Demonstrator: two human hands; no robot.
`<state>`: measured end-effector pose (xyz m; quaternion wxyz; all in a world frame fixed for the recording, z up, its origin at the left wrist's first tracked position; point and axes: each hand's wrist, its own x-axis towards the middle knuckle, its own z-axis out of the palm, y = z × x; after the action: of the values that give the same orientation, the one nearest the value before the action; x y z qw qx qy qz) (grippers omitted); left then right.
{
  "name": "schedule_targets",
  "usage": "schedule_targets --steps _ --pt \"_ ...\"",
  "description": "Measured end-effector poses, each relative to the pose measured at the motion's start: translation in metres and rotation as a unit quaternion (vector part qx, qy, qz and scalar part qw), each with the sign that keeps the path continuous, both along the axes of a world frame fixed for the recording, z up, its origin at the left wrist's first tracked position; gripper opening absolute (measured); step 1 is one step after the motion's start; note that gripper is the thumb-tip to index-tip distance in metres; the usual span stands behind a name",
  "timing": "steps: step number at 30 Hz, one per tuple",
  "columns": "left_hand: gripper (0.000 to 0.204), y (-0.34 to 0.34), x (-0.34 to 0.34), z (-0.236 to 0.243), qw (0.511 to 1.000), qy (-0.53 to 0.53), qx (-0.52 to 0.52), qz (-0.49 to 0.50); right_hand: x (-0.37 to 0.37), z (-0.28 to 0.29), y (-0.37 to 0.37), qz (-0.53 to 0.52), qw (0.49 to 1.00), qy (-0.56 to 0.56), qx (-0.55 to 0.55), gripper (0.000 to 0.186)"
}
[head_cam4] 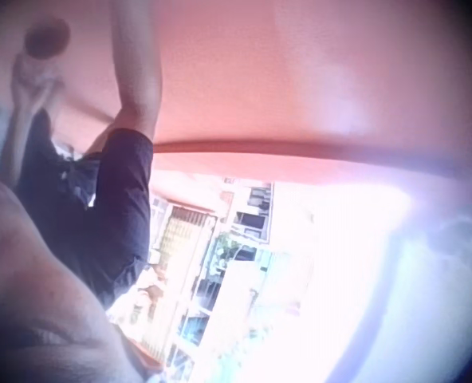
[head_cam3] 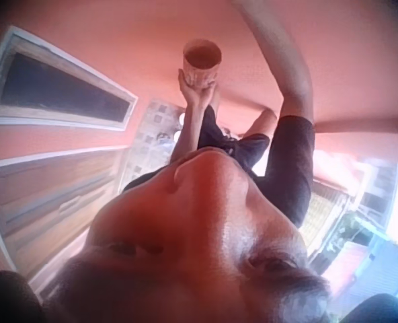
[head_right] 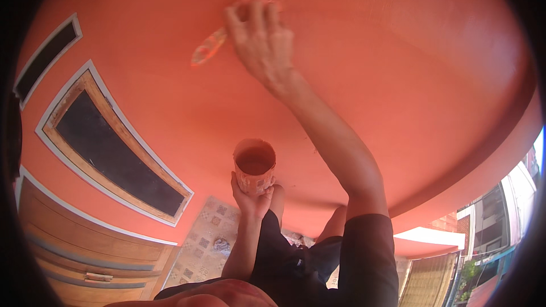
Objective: The person paints a ceiling with red paint using a paintbrush and a small paint container. They repeatedly dip the brush into the container and apply paint to the ceiling surface in a continuous motion.
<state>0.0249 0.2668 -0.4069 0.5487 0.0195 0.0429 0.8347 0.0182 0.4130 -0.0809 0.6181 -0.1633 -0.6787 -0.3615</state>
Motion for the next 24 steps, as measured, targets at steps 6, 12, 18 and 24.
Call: schedule_targets --steps 6,12,18,24 --pt "0.063 -0.024 -0.007 0.014 0.999 0.014 0.002 0.029 -0.074 0.004 -0.014 0.150 0.971 -0.173 -0.065 0.027" --pt "0.063 -0.031 -0.011 0.010 0.998 0.004 -0.018 0.052 0.053 0.051 0.026 0.136 0.982 0.095 -0.092 0.028" --pt "0.061 -0.021 -0.010 0.007 0.999 -0.004 -0.022 0.040 0.107 0.067 0.013 0.147 0.971 0.161 0.094 0.030" --pt "0.059 -0.023 -0.010 0.011 0.999 0.012 -0.007 0.035 -0.015 0.001 0.009 0.061 0.994 -0.083 0.022 0.034"
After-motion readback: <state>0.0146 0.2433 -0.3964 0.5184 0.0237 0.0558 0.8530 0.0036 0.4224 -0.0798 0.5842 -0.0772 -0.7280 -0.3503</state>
